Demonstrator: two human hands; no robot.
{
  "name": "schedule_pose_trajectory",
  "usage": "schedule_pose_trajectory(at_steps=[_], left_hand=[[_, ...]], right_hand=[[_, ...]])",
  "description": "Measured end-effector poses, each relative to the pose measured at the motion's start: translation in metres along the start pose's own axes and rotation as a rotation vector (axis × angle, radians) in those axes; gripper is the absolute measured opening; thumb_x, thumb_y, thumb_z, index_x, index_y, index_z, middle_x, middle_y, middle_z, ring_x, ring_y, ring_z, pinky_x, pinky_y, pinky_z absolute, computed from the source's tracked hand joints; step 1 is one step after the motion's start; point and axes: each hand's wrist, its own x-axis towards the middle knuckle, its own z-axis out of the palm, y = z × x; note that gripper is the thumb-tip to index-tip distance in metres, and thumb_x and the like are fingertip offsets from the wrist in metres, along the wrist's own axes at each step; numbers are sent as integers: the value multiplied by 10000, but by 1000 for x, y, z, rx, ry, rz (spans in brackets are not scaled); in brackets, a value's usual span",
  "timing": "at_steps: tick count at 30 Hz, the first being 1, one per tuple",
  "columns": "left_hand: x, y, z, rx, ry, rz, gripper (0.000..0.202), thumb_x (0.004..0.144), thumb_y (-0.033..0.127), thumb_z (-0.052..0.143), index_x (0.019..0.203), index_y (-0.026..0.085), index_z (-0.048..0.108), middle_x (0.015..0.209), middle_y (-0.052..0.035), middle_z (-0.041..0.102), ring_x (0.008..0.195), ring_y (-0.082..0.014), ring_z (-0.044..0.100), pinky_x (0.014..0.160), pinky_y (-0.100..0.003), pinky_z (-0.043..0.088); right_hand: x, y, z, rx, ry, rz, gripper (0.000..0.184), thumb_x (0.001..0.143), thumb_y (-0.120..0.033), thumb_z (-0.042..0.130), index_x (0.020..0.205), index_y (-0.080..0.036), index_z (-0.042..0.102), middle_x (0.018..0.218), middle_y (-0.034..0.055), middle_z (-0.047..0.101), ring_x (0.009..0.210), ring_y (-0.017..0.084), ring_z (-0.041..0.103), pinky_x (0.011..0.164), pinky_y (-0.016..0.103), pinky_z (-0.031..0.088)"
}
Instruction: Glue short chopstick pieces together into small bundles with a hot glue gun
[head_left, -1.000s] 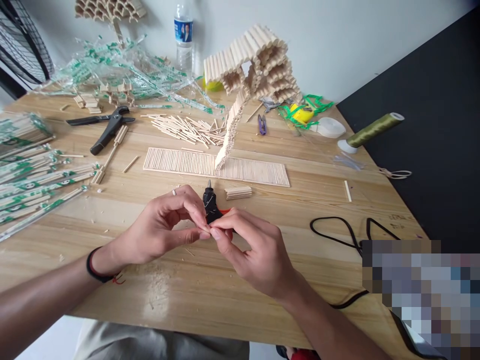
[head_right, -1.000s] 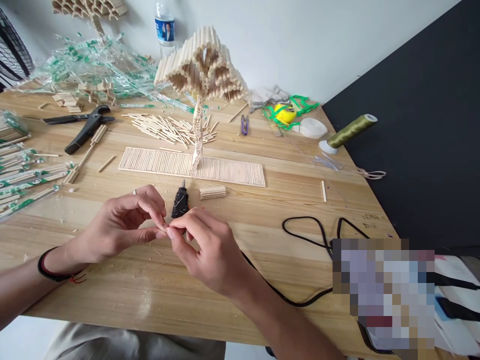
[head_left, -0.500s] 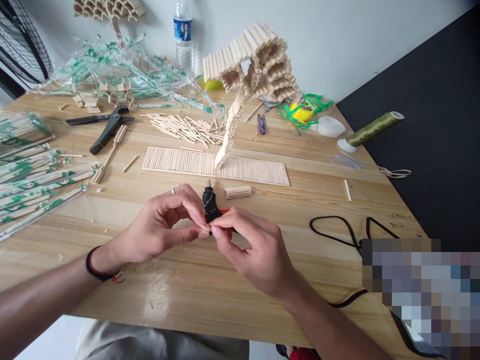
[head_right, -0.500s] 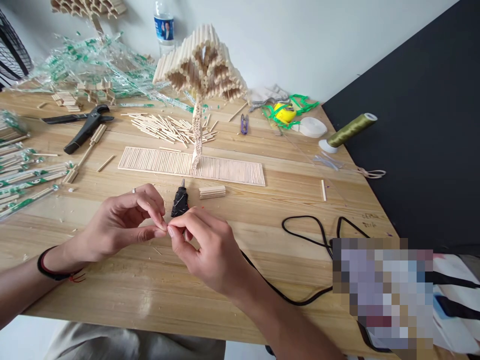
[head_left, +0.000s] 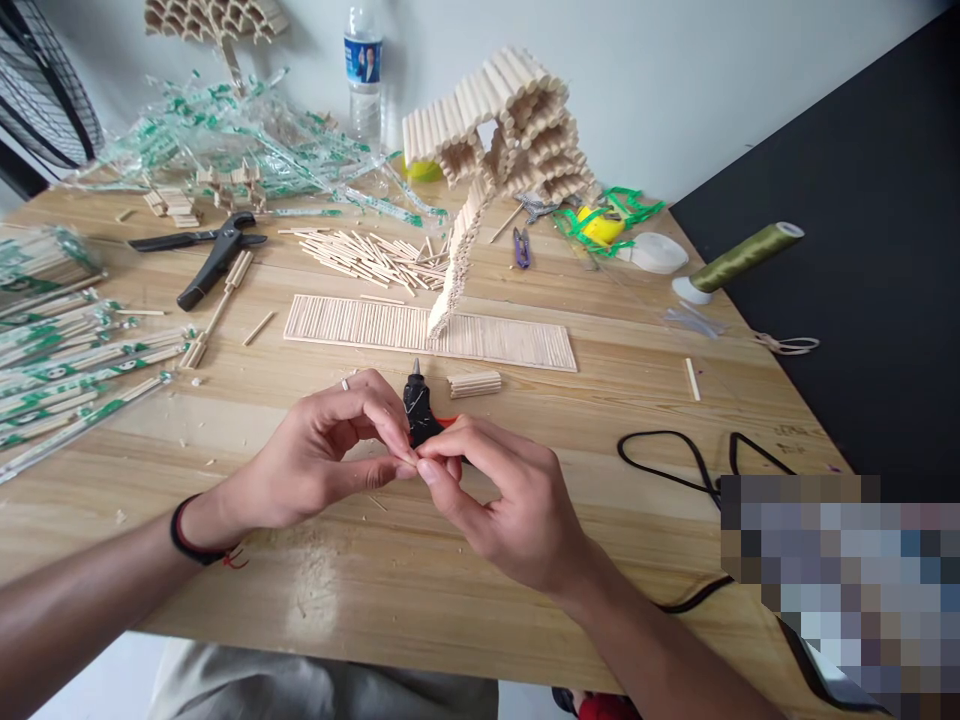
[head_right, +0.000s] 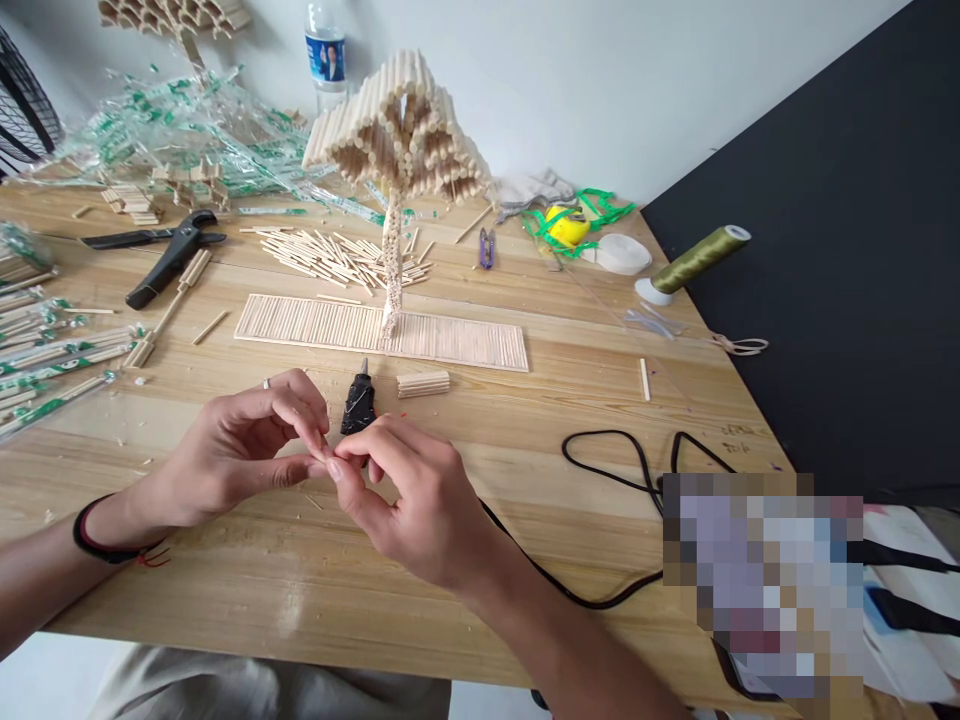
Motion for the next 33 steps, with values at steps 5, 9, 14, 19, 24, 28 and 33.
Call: schedule_pose_trajectory(at_steps=[5, 9, 14, 19, 24, 28, 33], left_hand=[[0, 0, 0, 9, 5, 7, 109, 892, 95, 855, 950, 180, 819, 939, -50, 669, 908, -155, 669, 835, -259, 597], [0, 1, -1, 11, -7, 7, 131, 890, 69, 847, 957, 177, 815, 946, -47, 669, 905, -144, 661, 837, -244, 592], [0, 1, -1, 8, -17, 1, 169, 886, 24, 828, 966, 171, 806, 966, -45, 664, 921, -136, 656, 840, -229, 587], [-1, 0, -1, -8, -16, -10, 173, 878, 20, 836, 957, 172, 808, 970, -39, 669, 928, -125, 660, 859, -214, 582], [0, 0, 0, -34, -35, -26, 188, 879, 10, 829, 960, 178, 807, 962, -42, 686, 925, -128, 660, 846, -217, 585], [0, 0, -2, -35, -58, -21, 193, 883, 5, 814, 964, 180, 807, 964, -46, 694, 934, -134, 663, 842, -222, 583], [1, -1, -4, -31, -30, -52, 179, 857, 22, 850, 926, 181, 805, 949, -34, 678, 897, -127, 666, 822, -221, 580]], right_hand=[[-1, 0, 0, 8, -9, 3, 140, 1019, -94, 652, 934, -203, 671, 781, 8, 685, 668, 137, 594, 625, 291, 517], [-1, 0, -1, 26, -14, 0, 161, 1008, -61, 629, 929, -193, 672, 789, 7, 672, 681, 131, 590, 648, 284, 514], [-1, 1, -1, 35, -11, 4, 141, 1011, -82, 644, 914, -182, 666, 780, 5, 662, 678, 125, 578, 649, 276, 505], [-1, 1, -1, 23, -23, 12, 159, 1009, -56, 618, 926, -181, 670, 793, 11, 669, 688, 129, 583, 663, 282, 507], [1, 0, -1, 41, -43, 13, 159, 1005, -77, 615, 895, -185, 654, 786, 2, 642, 692, 124, 568, 655, 271, 496], [1, 1, -3, 71, -68, 41, 155, 1044, -139, 650, 895, -182, 655, 795, 5, 644, 696, 126, 579, 641, 274, 487], [0, 2, -5, 76, -108, 53, 150, 1069, -129, 613, 947, -183, 682, 822, 14, 660, 717, 134, 602, 650, 283, 503]])
